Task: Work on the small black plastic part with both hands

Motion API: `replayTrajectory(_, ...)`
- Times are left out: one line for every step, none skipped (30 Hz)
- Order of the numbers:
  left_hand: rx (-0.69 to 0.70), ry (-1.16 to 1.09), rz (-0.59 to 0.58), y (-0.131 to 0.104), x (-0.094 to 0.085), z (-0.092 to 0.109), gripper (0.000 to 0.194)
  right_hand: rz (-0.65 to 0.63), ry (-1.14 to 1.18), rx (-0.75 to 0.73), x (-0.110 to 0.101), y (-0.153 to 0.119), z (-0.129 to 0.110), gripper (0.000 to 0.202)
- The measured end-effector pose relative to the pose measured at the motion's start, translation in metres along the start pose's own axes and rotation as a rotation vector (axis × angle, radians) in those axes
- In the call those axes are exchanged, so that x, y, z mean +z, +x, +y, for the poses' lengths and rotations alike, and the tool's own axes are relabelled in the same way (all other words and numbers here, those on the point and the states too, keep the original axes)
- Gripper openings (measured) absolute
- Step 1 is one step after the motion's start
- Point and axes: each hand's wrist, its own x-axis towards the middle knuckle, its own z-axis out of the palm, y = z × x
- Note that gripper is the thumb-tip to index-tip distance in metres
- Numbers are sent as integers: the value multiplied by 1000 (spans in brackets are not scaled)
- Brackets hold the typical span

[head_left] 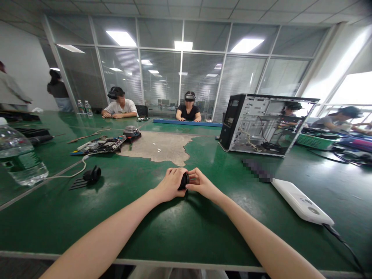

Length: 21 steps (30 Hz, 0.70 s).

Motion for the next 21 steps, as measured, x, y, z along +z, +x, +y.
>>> replayTrajectory(0, 0, -2, 0, 0, 0, 58, -9, 8, -12, 0, 0, -1, 42)
replayTrajectory(1, 0, -3, 0, 0, 0, 58, -8, 10, -22, 1, -1, -2, 43)
replayTrajectory(3, 0, -1, 0, 1, 0, 58, 2, 6, -28, 1, -1, -3, 41)
replayTrajectory(4, 1, 1, 0, 1, 0, 58, 18, -3, -31, 2, -2, -4, 38)
replayTrajectory(5, 2, 4, 0, 1, 0, 58, 32, -13, -33, 2, -2, -5, 36)
replayTrajectory(7, 2, 5, 0, 1, 0, 58, 43, -22, -36, 3, -2, -6, 34)
replayTrajectory(7, 3, 5, 0, 1, 0, 57, 49, -28, -38, 3, -2, -6, 32)
replayTrajectory(7, 3, 4, 0, 1, 0, 57, 50, -30, -37, 3, -2, -5, 32)
replayTrajectory(5, 1, 4, 0, 0, 1, 57, 49, -30, -33, 3, -2, -5, 32)
replayTrajectory(2, -1, 3, 0, 0, 1, 57, 49, -30, -25, 2, -1, -4, 32)
replayTrajectory(-2, -4, 1, 0, -1, 1, 57, 53, -30, -10, 2, -1, -3, 33)
replayTrajectory(-5, -7, 0, 0, -1, 1, 57, 60, -33, 8, 1, 0, -1, 35)
replayTrajectory(-8, -10, -1, 0, -1, 1, 57, 70, -38, 29, 1, 0, 0, 37)
replayTrajectory(-9, -11, -3, 0, -1, 1, 57, 80, -44, 47, 0, 0, 0, 39)
replayTrajectory(-9, -11, -5, 0, -2, 1, 57, 88, -51, 64, 0, 1, 1, 40)
replayTrajectory(-10, -9, -5, 0, -1, 1, 58, 91, -55, 73, -1, 1, 1, 40)
replayTrajectory(-11, -6, -5, 0, -1, 1, 58, 86, -54, 74, -1, 1, 0, 39)
replayTrajectory(-11, -3, -4, 0, -1, 1, 58, 72, -47, 68, -1, 0, 0, 38)
replayTrajectory(-11, -1, -5, 0, -1, 1, 59, 52, -37, 57, 0, 0, -1, 38)
replayTrajectory(-9, 1, -6, 0, -1, 1, 59, 31, -26, 43, 0, -1, -2, 38)
replayTrajectory(-7, 2, -7, 0, 0, 1, 59, 14, -16, 26, 0, -1, -4, 40)
